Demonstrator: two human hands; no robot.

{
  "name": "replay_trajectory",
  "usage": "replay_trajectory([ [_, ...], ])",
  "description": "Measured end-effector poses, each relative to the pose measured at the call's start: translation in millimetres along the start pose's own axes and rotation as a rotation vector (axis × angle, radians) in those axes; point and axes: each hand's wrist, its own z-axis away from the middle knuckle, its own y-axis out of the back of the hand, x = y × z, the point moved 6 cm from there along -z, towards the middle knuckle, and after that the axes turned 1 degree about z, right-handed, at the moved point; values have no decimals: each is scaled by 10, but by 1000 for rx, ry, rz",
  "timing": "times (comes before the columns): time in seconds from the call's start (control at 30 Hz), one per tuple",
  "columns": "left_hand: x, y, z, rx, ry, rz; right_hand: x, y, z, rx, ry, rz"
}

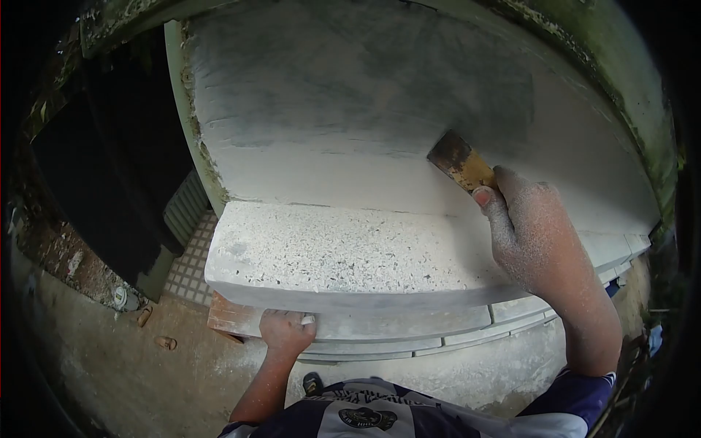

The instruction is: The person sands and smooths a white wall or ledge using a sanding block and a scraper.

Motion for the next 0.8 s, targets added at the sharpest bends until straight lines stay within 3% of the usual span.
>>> replay_trajectory([
  [0.1,5,32,27,15,2,22,168,79,53,-27,-125,-57],
  [0.3,-28,-29,65,-35,7,13,-150,-95,-98,47,90,13],
  [0.53,-1,38,25,26,-9,11,22,78,4,-16,-131,-22],
  [0.63,-30,-5,61,2,-11,29,-58,28,-55,27,-34,50],
  [0.8,-24,14,61,0,-8,30,22,70,22,-32,-137,10],
])
